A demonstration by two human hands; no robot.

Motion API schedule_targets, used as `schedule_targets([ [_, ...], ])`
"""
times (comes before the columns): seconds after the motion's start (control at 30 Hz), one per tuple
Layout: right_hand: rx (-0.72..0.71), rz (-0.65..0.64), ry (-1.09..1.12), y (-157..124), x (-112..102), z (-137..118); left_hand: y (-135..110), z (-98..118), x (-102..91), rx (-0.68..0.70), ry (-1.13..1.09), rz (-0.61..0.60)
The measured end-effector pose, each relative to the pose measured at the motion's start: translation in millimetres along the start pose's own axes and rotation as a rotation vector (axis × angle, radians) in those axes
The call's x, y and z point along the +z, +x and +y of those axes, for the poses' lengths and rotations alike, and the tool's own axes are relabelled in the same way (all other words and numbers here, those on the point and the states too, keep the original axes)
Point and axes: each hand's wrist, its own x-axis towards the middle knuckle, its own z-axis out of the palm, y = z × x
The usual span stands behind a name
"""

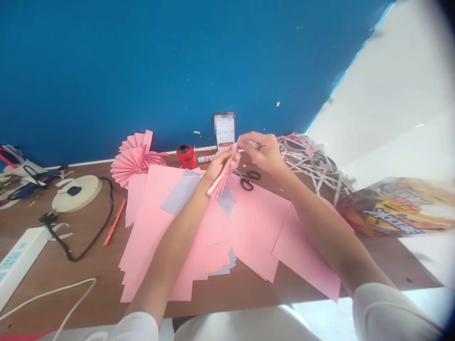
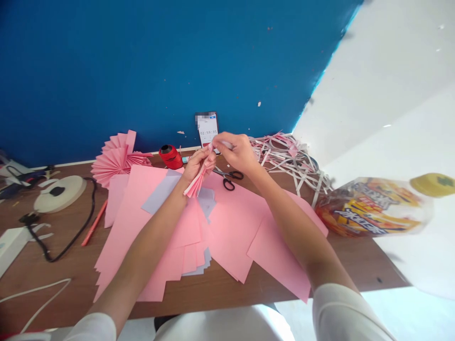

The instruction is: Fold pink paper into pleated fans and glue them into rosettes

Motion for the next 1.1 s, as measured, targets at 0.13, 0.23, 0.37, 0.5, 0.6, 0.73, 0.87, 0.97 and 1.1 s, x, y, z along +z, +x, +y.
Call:
schedule_targets([
  [0.13,0.118,0.197,0.138,5,-9,11,2,-12,-5.2,0.011,-0.145,0.074],
  [0.23,0.171,0.131,0.204,6,-12,16,2,-20,-11.3,-0.003,-0.188,0.081],
  [0.37,0.157,-0.050,0.345,4,-5,10,4,-29,-21.6,-0.011,-0.162,0.113],
  [0.5,0.167,-0.147,0.546,3,-3,2,6,-35,-30.5,0.019,-0.132,0.104],
  [0.6,0.196,-0.177,0.617,5,-4,4,6,-37,-33.1,0.020,-0.117,0.089],
  [0.73,0.221,-0.174,0.618,6,-4,8,5,-38,-32.6,0.008,-0.117,0.121],
  [0.87,0.240,-0.171,0.560,5,-2,12,6,-39,-31.7,0.007,-0.109,0.139],
  [0.97,0.261,-0.141,0.499,4,2,16,8,-41,-32.5,0.025,-0.081,0.191],
  [1.1,0.291,-0.090,0.381,6,3,19,11,-42,-36.4,0.073,-0.100,0.271],
])
